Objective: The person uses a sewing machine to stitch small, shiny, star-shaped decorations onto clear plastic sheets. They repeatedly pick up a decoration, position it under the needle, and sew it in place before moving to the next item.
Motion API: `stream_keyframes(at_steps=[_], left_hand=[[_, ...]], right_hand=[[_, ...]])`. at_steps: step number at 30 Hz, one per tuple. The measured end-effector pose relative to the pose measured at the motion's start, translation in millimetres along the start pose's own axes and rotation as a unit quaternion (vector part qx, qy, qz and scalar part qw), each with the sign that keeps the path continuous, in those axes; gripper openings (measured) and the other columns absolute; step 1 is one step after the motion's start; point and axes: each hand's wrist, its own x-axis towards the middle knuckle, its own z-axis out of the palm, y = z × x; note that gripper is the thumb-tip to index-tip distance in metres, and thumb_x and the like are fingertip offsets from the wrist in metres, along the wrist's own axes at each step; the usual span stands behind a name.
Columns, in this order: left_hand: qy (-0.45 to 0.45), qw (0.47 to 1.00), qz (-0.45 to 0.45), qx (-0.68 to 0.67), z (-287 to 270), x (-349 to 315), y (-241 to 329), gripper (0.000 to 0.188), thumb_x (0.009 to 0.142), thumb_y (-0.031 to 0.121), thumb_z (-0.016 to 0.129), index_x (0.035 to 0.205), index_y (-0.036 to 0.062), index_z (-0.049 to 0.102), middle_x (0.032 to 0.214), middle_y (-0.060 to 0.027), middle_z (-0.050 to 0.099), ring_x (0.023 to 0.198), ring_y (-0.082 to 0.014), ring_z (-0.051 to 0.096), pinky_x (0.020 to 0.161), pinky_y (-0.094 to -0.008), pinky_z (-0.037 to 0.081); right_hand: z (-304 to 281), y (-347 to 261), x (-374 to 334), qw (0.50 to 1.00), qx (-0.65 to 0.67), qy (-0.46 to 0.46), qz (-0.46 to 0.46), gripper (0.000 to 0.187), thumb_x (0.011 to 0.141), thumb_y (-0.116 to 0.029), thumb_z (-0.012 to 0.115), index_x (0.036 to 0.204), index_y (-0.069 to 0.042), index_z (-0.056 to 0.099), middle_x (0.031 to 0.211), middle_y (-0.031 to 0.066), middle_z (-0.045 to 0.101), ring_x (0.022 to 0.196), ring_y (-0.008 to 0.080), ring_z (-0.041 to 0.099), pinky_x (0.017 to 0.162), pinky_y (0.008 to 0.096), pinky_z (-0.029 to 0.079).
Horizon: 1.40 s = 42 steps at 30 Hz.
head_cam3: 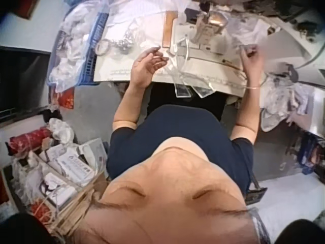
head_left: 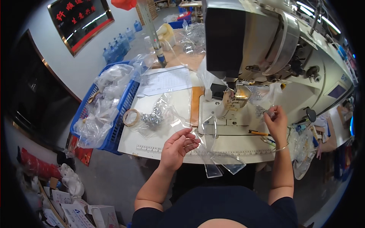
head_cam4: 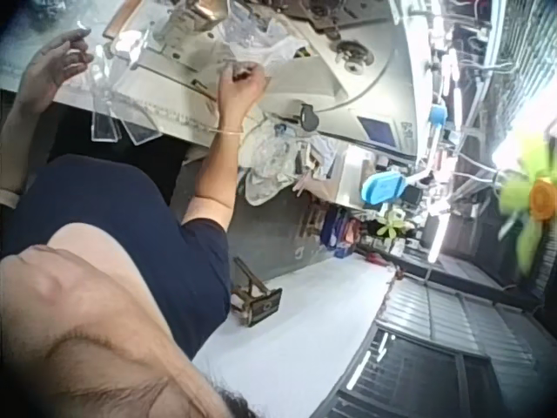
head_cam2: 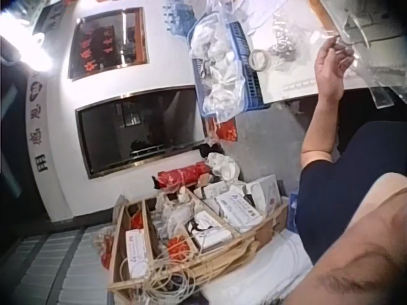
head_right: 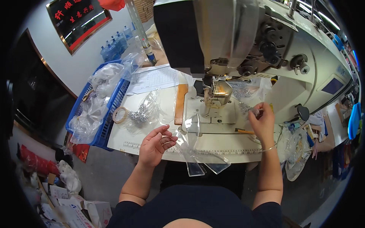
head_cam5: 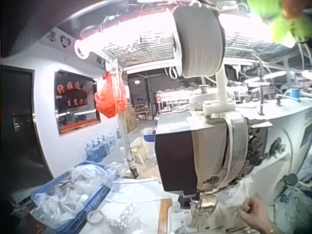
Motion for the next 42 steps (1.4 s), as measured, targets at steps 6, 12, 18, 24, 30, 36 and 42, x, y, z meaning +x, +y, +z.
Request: stream_keyframes(at_steps=[6,12,18,24,30,36,42], left_hand=[[-0.109,0.993,0.013,-0.028,24,-8,-22,0.032,0.091,0.003,0.043,0.122,0.0027,0.048,0.101,-0.0122,0.059,0.097,-0.0314,0.061,0.082,-0.0398,0.052],[-0.098,0.984,-0.104,-0.108,42,-11,-46,0.026,0.092,0.004,0.045,0.117,0.0043,0.05,0.096,-0.0124,0.061,0.094,-0.0307,0.063,0.077,-0.0381,0.054],[0.025,0.998,0.021,0.057,27,1,-66,0.022,0.092,0.01,0.051,0.11,-0.0019,0.055,0.099,-0.0104,0.061,0.091,-0.0245,0.063,0.076,-0.0338,0.053],[-0.007,0.974,0.023,0.223,25,3,-44,0.023,0.09,0.006,0.053,0.11,-0.0043,0.056,0.09,-0.0117,0.063,0.08,-0.0214,0.064,0.07,-0.0288,0.053],[-0.121,0.965,0.16,0.169,33,-5,-41,0.016,0.09,0.0,0.049,0.103,-0.0048,0.058,0.095,-0.013,0.062,0.086,-0.0183,0.061,0.076,-0.0296,0.052],[0.037,0.99,0.069,0.116,26,12,-61,0.015,0.09,0.006,0.053,0.1,-0.0047,0.057,0.088,-0.0115,0.062,0.08,-0.0182,0.063,0.074,-0.0306,0.054],[0.04,0.972,0.06,0.224,22,8,-61,0.014,0.088,0.004,0.057,0.099,-0.0038,0.06,0.085,-0.0105,0.063,0.07,-0.0156,0.063,0.065,-0.0258,0.054]], right_hand=[[51,1,-50,0.956,0.209,-0.167,0.122,0.027,0.076,-0.001,0.066,0.102,-0.001,0.059,0.084,0.0042,0.057,0.071,0.0125,0.062,0.061,0.0254,0.053],[96,-21,-61,0.853,0.365,-0.283,0.243,0.016,0.076,-0.006,0.069,0.087,-0.002,0.058,0.081,0.0038,0.059,0.074,0.012,0.061,0.063,0.0249,0.054],[106,-23,-59,0.83,0.372,-0.367,0.196,0.017,0.075,-0.004,0.071,0.086,-0.005,0.058,0.079,0.0013,0.062,0.073,0.0093,0.06,0.068,0.0229,0.049],[102,-31,-48,0.877,0.314,-0.359,0.059,0.014,0.08,-0.004,0.066,0.081,-0.004,0.052,0.07,-0.0039,0.05,0.066,0.004,0.05,0.061,0.0201,0.043],[121,-31,-60,0.937,0.213,-0.277,-0.004,0.021,0.079,-0.009,0.067,0.094,-0.002,0.054,0.073,-0.0005,0.057,0.065,0.0055,0.051,0.058,0.0221,0.045],[126,-39,-65,0.863,0.372,-0.319,0.124,0.012,0.079,-0.011,0.069,0.078,-0.003,0.06,0.069,0.0008,0.059,0.058,0.0055,0.051,0.052,0.0205,0.041],[104,-46,-59,0.819,0.361,-0.364,0.256,0.014,0.081,-0.016,0.067,0.075,-0.005,0.061,0.065,-0.002,0.057,0.055,0.004,0.046,0.049,0.019,0.035]])
